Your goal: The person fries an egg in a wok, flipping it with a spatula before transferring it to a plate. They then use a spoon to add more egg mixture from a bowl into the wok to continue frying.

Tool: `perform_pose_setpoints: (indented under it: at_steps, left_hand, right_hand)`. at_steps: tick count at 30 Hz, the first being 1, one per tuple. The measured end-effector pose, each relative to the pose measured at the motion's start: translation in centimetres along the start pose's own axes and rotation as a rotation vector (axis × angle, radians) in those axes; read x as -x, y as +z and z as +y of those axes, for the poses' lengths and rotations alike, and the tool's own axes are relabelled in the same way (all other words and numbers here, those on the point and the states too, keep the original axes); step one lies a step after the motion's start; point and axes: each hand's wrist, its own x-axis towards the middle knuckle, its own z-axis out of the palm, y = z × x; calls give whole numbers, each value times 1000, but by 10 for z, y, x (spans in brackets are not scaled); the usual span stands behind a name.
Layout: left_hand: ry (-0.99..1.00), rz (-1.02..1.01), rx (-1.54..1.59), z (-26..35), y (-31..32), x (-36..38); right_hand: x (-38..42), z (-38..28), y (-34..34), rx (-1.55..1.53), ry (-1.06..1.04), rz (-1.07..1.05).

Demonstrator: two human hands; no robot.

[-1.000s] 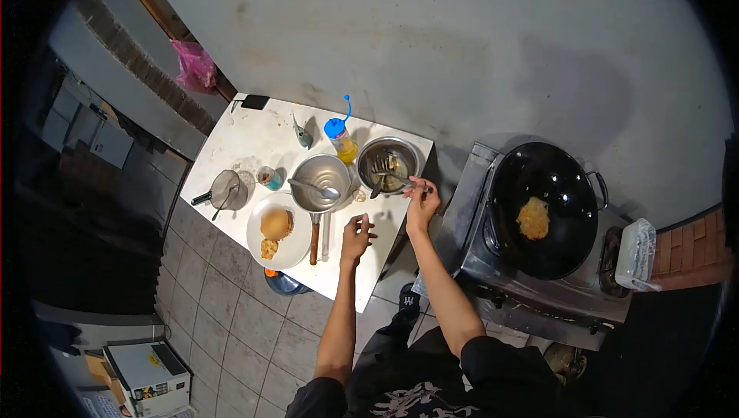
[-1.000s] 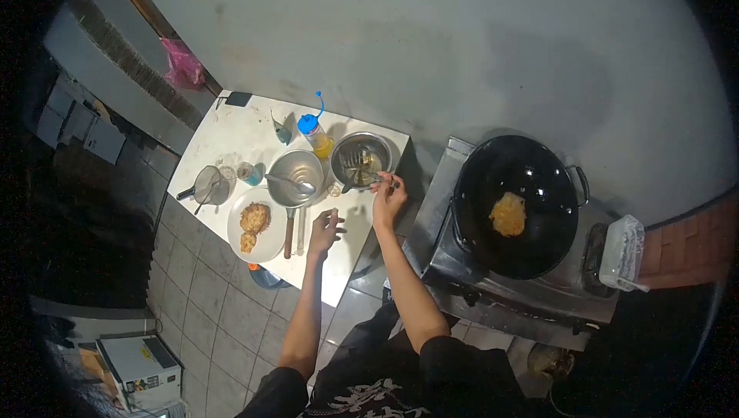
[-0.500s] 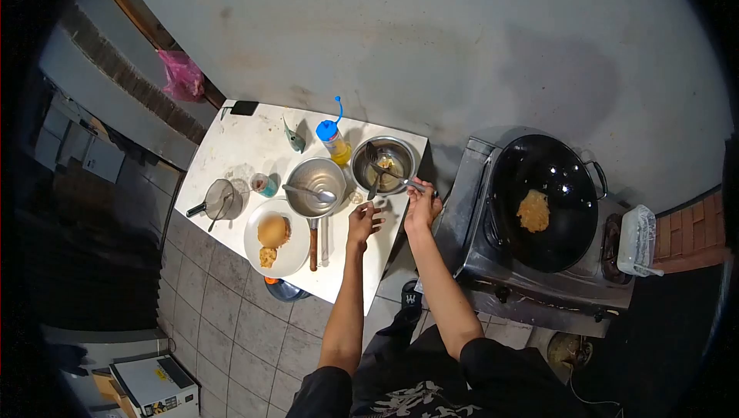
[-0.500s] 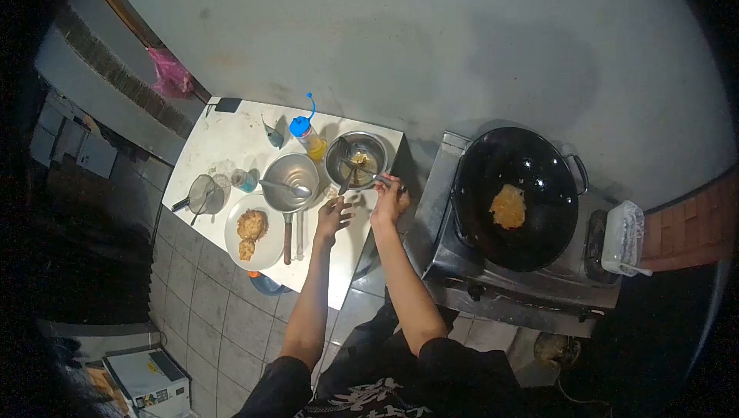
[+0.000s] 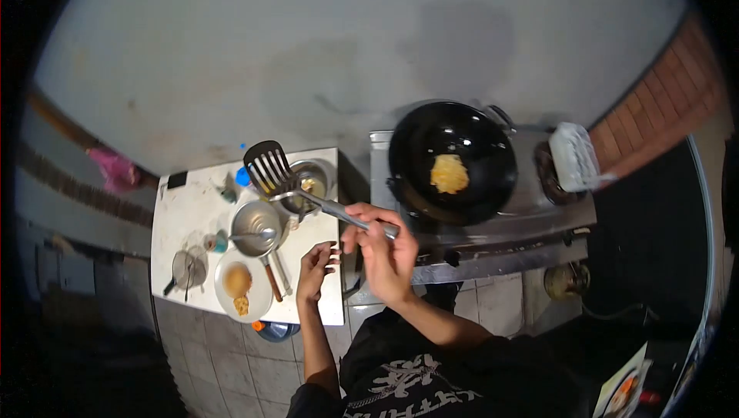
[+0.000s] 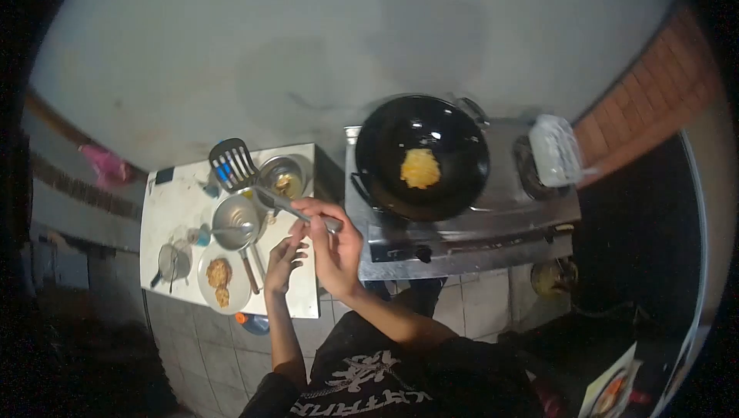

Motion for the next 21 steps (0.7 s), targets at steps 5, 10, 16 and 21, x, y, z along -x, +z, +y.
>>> perform_pose_setpoints:
  at_steps: [5,10,16,21]
  left_hand:
    - [141,-122,-118,39,36,3]
    - [320,-148,-93,67,94,-17]
    - [466,19,-206,63,143,-34]
    - [516,215,-446,67,152,-28]
  right_hand:
    - [-3,-101,-60,344,-220,139]
    - [-8,-138,-137,625,-250,312]
    - [-19,-126,-200,821,-114,249]
    - [-41,-110,-216,842,114,191]
